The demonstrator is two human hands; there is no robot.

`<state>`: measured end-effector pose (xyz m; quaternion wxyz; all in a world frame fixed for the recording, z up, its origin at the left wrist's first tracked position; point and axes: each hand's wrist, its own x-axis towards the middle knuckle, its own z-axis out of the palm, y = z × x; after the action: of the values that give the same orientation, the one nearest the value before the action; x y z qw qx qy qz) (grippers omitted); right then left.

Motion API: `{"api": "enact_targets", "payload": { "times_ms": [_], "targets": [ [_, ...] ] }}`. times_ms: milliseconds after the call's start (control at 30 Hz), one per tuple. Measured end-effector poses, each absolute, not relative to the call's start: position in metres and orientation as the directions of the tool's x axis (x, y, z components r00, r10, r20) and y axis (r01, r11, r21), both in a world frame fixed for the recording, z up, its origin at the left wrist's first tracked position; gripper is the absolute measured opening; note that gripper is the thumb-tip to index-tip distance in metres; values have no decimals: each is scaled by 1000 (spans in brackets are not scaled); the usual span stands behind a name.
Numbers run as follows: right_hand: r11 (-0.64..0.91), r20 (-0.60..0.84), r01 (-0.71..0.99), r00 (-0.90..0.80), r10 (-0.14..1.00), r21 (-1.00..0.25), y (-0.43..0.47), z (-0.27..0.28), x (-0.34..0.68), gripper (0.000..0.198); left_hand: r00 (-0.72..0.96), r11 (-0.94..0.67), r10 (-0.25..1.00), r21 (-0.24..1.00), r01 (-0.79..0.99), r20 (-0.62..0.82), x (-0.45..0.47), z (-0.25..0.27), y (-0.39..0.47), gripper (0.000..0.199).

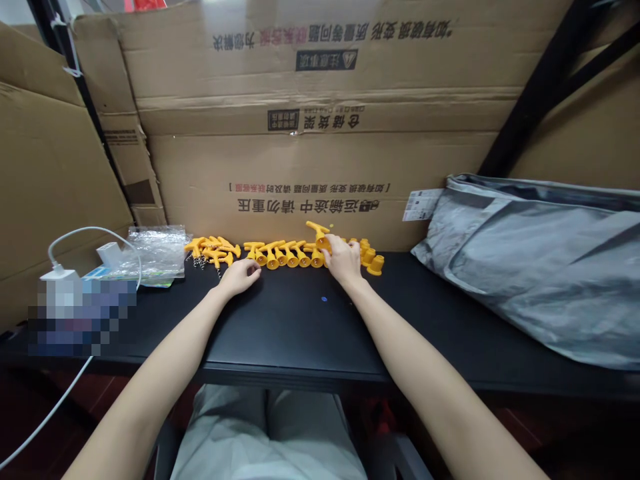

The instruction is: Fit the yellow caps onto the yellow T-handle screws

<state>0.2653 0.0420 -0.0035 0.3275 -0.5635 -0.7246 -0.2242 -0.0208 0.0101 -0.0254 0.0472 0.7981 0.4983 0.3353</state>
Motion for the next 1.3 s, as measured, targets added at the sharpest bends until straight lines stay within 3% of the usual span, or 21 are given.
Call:
{"api": "enact_targets", "payload": {
  "times_ms": [533,700,833,1000,1167,1300],
  "targets": [
    [161,549,986,-110,828,-45,38,-13,270,33,294,-502,828,396,769,478,-19,-22,6,23],
    [133,449,983,-63,891,-125,42,-17,277,39,293,-489,838,396,777,460,-19,-21,5,21],
    [127,483,967,-5,876,-219,50,-17,292,46,294,-484,842,392,782,453,-19,-20,5,20],
    [93,518,923,125,846,-374,58,-11,306,33,302,-480,847,383,790,438,-20,-21,5,22],
    [227,504,789,118,856,-571,61,-13,301,19,299,-473,851,383,794,432,-20,-21,6,22],
    [300,476,706,61,877,-642,65,-23,294,19,290,-461,857,386,799,425,-20,-20,5,22]
  ]
}}
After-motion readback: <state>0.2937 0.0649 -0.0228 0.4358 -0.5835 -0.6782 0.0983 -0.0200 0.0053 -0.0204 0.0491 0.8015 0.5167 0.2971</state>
